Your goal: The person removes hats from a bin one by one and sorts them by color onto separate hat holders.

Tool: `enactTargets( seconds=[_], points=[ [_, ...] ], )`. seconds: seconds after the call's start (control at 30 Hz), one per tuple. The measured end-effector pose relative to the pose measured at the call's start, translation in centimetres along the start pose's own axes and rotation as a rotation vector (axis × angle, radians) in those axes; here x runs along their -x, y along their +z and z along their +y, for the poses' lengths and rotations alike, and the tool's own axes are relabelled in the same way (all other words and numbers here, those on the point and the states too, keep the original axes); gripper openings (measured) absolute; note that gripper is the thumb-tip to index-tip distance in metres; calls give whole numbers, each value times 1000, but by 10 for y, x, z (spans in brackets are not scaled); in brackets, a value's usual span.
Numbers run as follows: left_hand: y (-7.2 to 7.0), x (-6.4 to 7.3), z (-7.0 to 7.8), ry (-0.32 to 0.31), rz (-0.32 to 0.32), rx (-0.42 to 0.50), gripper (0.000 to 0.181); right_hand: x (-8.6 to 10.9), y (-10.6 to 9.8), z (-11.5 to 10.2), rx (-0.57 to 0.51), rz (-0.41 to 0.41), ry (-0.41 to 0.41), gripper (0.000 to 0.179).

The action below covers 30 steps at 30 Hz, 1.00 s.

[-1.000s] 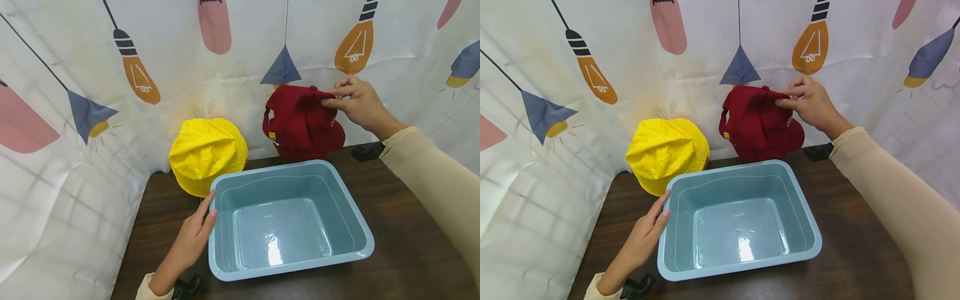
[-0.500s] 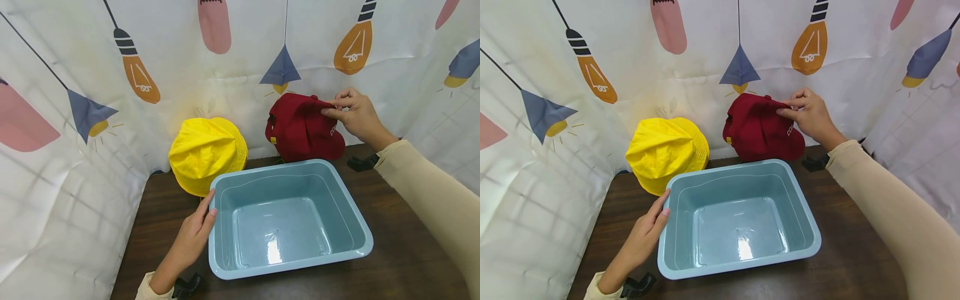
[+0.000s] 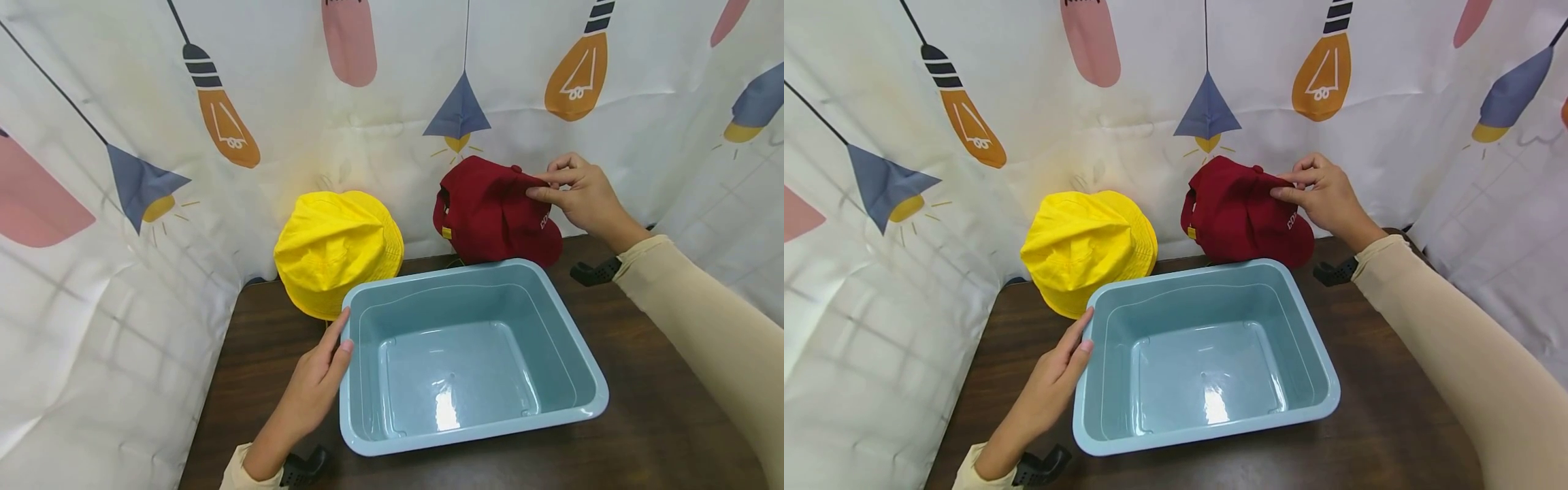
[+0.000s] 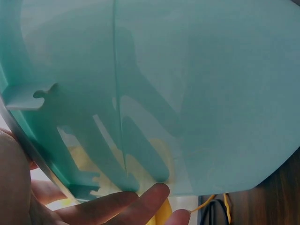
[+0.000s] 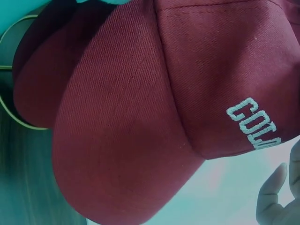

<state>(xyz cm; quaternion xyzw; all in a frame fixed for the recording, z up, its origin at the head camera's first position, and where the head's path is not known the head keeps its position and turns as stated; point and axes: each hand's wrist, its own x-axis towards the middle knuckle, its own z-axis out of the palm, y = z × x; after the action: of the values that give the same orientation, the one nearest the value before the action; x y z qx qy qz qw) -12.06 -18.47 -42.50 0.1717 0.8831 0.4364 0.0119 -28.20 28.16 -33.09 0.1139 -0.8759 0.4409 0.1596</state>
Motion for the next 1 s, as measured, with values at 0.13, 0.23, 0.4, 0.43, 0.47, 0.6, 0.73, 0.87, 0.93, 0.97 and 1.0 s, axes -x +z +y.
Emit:
enactTargets(
  seconds=[0.13,0.23,0.4,0.43,0.47,0.6,0.73,0.87,0.93,0.97,1.0],
  points=[
    [-1,-1,0,6,2,-3,56,-1,-2,3,-4,-21,-15,32],
    [-1,0,0,-1,-1,-4,57,-2,-4,7,13,-41,-2,33],
    [-1,0,1,-9,-6,-3,57,-3,-7,16,18,-66,29,34],
    [-1,0,1,-7,-5,-3,57,-3,-7,17,13,-67,30,34],
    [-1,0,1,-5,-4,-2,57,-3,-8,18,12,-69,28,34],
    [0,0,1,1,-2,3,57,-2,-8,24,15,-75,30,35],
    [0,0,1,2,-3,7,57,-2,-7,31,23,-80,60,38],
    [0,0,1,2,-4,8,57,-1,-6,37,7,-88,86,38],
    [0,0,1,3,-4,8,57,-1,-5,40,1,-95,98,39],
    [-1,0,1,3,-4,8,57,-1,-4,41,-4,-99,103,39],
    [-1,0,1,2,-4,9,57,-1,-4,42,-9,-102,109,40]
  ],
)
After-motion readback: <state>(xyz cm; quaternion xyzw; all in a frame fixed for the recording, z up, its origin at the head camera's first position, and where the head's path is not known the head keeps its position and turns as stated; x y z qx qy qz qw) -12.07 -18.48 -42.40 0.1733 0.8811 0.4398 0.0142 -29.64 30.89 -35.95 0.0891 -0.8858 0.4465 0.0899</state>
